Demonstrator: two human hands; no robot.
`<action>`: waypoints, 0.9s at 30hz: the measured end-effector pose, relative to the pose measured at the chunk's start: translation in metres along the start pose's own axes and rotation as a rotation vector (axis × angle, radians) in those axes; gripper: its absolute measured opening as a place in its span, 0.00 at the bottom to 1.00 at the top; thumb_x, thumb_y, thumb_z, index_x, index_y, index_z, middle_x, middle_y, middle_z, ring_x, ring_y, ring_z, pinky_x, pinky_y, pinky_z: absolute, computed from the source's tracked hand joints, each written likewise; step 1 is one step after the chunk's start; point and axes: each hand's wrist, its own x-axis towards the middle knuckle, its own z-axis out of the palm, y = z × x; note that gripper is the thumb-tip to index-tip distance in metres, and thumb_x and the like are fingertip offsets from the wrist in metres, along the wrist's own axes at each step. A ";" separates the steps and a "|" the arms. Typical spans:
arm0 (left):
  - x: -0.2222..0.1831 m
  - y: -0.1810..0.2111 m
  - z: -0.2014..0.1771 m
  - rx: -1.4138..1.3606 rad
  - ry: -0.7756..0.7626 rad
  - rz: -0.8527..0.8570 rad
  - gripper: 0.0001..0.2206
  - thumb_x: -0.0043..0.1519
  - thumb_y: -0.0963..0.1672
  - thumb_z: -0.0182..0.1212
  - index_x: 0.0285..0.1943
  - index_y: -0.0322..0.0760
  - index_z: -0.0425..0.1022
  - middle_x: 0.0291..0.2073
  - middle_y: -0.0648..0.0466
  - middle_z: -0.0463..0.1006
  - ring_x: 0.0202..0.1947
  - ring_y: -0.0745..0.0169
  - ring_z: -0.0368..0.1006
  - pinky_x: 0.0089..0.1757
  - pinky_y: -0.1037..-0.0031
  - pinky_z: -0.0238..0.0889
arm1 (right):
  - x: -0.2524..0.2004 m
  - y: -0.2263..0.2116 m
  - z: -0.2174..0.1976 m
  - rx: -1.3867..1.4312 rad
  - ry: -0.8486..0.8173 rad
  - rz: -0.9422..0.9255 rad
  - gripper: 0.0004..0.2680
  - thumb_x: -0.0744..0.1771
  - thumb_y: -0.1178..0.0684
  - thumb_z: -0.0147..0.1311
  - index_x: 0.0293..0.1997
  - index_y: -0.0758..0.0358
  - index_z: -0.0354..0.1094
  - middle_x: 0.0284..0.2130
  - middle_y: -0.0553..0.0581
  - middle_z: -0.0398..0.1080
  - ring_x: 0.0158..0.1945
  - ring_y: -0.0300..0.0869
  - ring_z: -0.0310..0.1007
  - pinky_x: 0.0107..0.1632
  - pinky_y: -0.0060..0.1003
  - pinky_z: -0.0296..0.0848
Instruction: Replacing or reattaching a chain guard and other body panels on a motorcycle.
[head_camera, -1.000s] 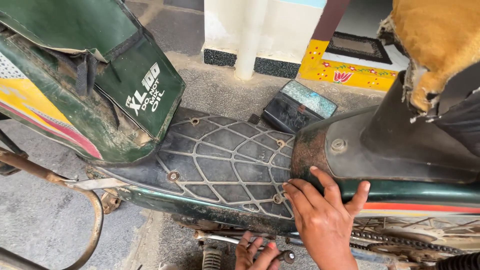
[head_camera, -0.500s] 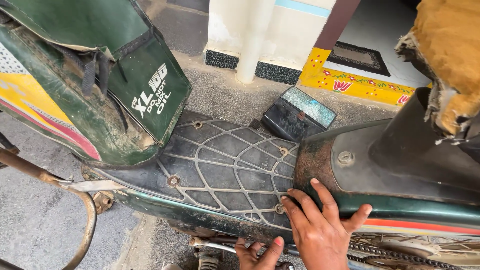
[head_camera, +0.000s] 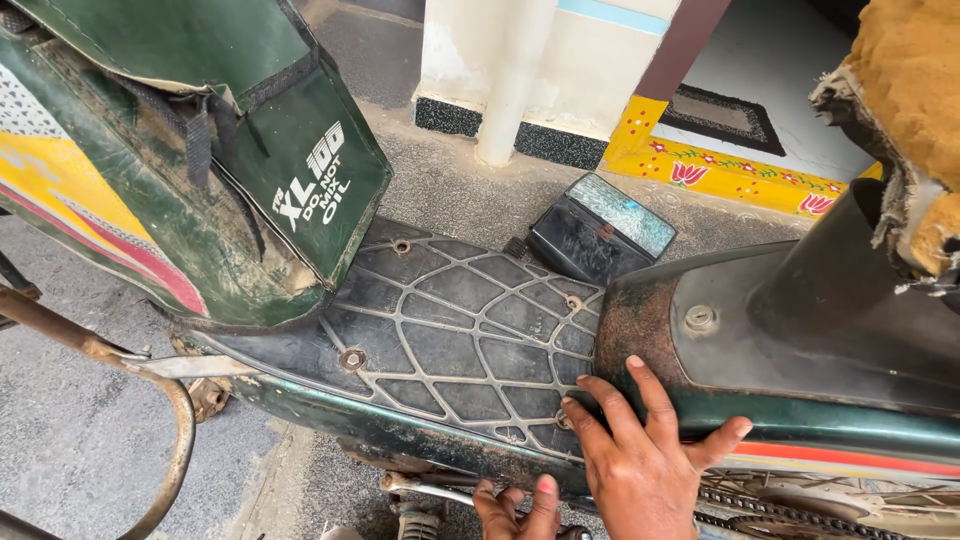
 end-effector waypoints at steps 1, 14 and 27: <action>-0.001 0.007 0.001 0.027 -0.004 -0.104 0.49 0.52 0.45 0.75 0.74 0.42 0.36 0.46 0.40 0.70 0.37 0.47 0.81 0.38 0.63 0.77 | 0.000 0.000 0.001 -0.001 0.003 -0.003 0.07 0.64 0.48 0.59 0.43 0.40 0.81 0.52 0.37 0.72 0.72 0.44 0.57 0.65 0.78 0.09; 0.004 0.010 -0.007 0.074 -0.128 -0.159 0.39 0.56 0.49 0.71 0.64 0.43 0.40 0.41 0.41 0.71 0.26 0.50 0.81 0.29 0.65 0.78 | 0.001 -0.002 0.000 0.004 -0.022 -0.001 0.08 0.63 0.50 0.57 0.42 0.40 0.81 0.51 0.34 0.72 0.73 0.44 0.56 0.64 0.80 0.08; 0.007 0.003 -0.006 0.070 -0.117 -0.118 0.37 0.56 0.49 0.73 0.62 0.36 0.46 0.41 0.38 0.73 0.25 0.48 0.82 0.25 0.64 0.76 | 0.002 -0.011 -0.003 -0.002 -0.203 0.021 0.16 0.60 0.53 0.55 0.51 0.43 0.79 0.39 0.40 0.70 0.69 0.41 0.57 0.62 0.88 0.12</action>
